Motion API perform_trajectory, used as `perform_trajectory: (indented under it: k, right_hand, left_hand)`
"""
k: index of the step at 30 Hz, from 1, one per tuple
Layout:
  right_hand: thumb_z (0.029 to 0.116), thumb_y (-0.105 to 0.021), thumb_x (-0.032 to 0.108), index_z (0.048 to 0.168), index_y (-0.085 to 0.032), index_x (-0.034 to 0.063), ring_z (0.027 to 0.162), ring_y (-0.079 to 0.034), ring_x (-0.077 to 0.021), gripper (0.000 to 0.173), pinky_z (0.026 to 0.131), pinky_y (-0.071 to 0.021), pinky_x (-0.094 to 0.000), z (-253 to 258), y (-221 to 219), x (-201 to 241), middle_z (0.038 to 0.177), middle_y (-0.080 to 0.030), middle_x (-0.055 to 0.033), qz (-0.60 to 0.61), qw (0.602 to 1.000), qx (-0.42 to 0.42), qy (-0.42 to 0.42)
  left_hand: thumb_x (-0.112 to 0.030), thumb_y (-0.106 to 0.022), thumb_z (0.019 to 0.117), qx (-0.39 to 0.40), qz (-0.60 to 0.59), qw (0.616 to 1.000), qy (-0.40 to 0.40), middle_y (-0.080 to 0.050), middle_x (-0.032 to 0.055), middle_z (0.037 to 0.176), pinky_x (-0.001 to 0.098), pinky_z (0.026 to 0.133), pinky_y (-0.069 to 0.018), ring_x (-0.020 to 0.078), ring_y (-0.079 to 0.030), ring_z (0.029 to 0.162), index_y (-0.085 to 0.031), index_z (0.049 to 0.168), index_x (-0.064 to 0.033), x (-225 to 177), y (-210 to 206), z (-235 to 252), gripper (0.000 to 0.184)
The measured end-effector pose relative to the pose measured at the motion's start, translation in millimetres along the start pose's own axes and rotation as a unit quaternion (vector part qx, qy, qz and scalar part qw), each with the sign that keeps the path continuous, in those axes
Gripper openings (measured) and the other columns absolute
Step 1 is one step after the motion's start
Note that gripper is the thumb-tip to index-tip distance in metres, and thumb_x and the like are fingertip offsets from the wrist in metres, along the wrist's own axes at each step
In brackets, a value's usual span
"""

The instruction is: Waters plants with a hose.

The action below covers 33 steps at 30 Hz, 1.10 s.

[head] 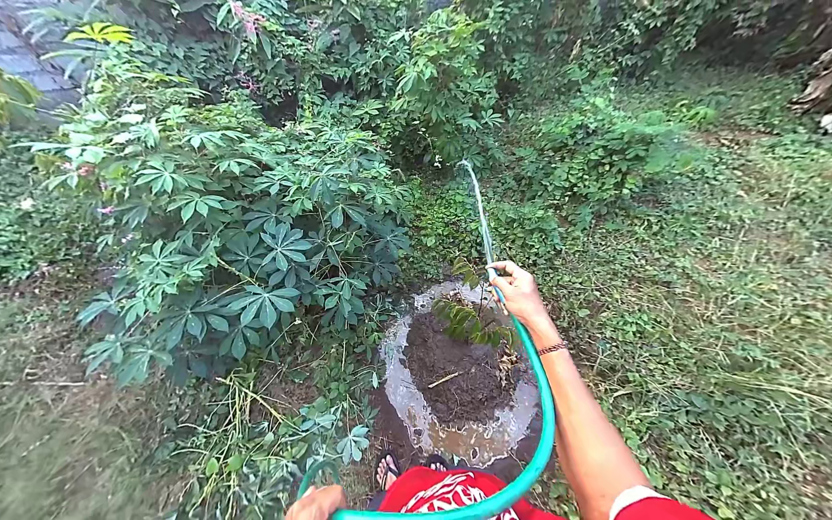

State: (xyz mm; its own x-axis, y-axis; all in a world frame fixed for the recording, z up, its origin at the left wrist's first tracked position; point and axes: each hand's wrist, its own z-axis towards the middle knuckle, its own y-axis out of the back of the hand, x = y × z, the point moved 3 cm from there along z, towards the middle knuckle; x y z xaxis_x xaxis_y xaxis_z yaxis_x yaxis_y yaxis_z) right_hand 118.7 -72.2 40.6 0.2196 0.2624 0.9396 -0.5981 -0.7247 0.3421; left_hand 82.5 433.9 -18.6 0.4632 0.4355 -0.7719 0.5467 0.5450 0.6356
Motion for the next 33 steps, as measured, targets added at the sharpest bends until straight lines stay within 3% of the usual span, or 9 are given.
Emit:
perform_trajectory:
  k: [33]
  right_hand:
    - [0.1062, -0.054, 0.01, 0.135, -0.061, 0.0095, 0.043, -0.049, -0.01, 0.029, 0.039, -0.0413, -0.0243, 6.6, -6.1, 67.9, 0.065, -0.061, -0.0054, -0.003, 0.997, 0.015, 0.076]
  left_hand:
    - [-0.055, -0.083, 0.0784, -0.027, -0.015, 0.999, -0.01, -0.065, 0.0097, 0.069, 0.0452, 0.072, -0.05, 0.0244, -0.063, 0.069, -0.067, 0.072, -0.0041, 5.0, -1.5, -1.9, 0.054]
